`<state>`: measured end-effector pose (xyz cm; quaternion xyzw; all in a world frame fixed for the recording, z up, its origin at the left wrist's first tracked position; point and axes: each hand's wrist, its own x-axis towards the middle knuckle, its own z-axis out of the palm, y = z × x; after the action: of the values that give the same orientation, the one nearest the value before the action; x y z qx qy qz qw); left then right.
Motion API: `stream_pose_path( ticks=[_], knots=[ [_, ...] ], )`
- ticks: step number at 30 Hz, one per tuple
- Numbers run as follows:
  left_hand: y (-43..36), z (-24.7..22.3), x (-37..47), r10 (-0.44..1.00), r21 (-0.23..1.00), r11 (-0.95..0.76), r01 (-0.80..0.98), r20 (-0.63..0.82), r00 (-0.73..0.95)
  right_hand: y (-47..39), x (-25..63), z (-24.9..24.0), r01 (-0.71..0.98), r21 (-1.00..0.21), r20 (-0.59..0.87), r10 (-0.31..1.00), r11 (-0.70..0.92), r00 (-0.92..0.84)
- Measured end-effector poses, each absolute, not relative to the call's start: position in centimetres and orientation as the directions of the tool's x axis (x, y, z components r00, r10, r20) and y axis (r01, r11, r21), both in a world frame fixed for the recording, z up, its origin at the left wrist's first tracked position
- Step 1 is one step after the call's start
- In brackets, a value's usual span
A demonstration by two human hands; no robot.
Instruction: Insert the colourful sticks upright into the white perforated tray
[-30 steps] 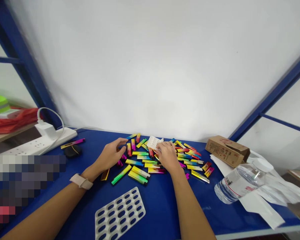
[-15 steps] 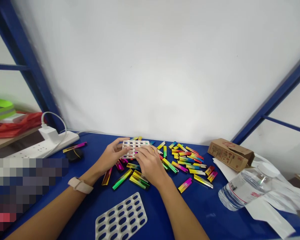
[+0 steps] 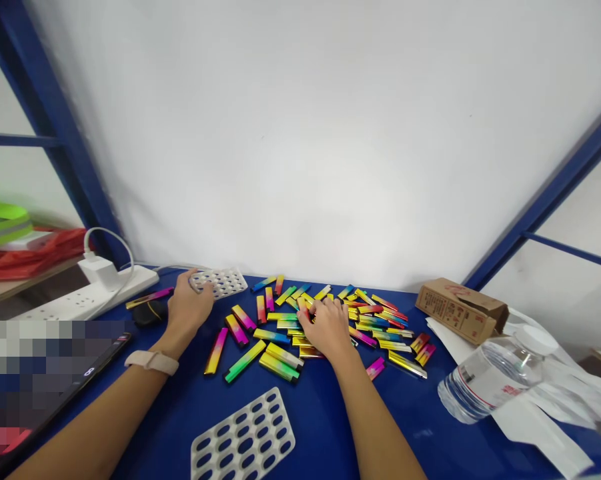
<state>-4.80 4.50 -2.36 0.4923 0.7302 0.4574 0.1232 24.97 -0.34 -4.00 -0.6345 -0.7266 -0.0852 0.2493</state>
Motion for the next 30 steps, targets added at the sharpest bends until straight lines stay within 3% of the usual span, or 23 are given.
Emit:
stream_pose_path(
  ticks=[5, 8, 12, 15, 17, 20, 25, 27, 30],
  knots=[
    [4.2, -1.9, -4.5, 0.842, 0.730, 0.131, 0.671, 0.275, -0.463, -0.5, 24.6, -3.9, 0.963, -0.205, 0.413, 0.908, 0.173, -0.075],
    [4.3, -2.1, -4.4, 0.840, 0.689, 0.128, 0.713, 0.307, -0.448, -0.5, 24.7, -4.0, 0.944, -0.277, 0.405, 0.913, 0.178, -0.053],
    [4.3, -2.5, -4.2, 0.852, 0.654, 0.130, 0.745, 0.311, -0.421, -0.4, 24.7, -3.3, 0.827, -0.510, 0.421, 0.907, 0.236, 0.001],
    [4.2, -2.6, -4.0, 0.858, 0.644, 0.170, 0.746, 0.275, -0.433, -1.1, 24.7, -1.8, 0.597, -0.742, 0.394, 0.919, 0.305, 0.020],
    [4.1, -2.5, -3.9, 0.858, 0.639, 0.183, 0.747, 0.267, -0.438, -1.9, 24.5, -0.6, 0.382, -0.858, 0.341, 0.937, 0.343, -0.074],
    [4.0, -2.3, -3.7, 0.857, 0.637, 0.165, 0.753, 0.285, -0.429, -3.6, 23.6, 1.0, 0.200, -0.938, 0.189, 0.899, 0.285, -0.395],
    [3.8, -2.2, -3.5, 0.861, 0.648, 0.127, 0.751, 0.303, -0.407, -5.9, 20.8, 1.7, 0.212, -0.938, 0.032, 0.679, 0.273, -0.733],
    [3.8, -2.1, -3.5, 0.862, 0.652, 0.117, 0.749, 0.308, -0.403, -6.2, 19.9, 1.5, 0.228, -0.932, -0.007, 0.615, 0.282, -0.788],
    [3.7, -2.1, -3.3, 0.860, 0.651, 0.116, 0.750, 0.313, -0.404, -6.2, 19.6, 1.2, 0.280, -0.907, -0.025, 0.626, 0.313, -0.779]
  ],
)
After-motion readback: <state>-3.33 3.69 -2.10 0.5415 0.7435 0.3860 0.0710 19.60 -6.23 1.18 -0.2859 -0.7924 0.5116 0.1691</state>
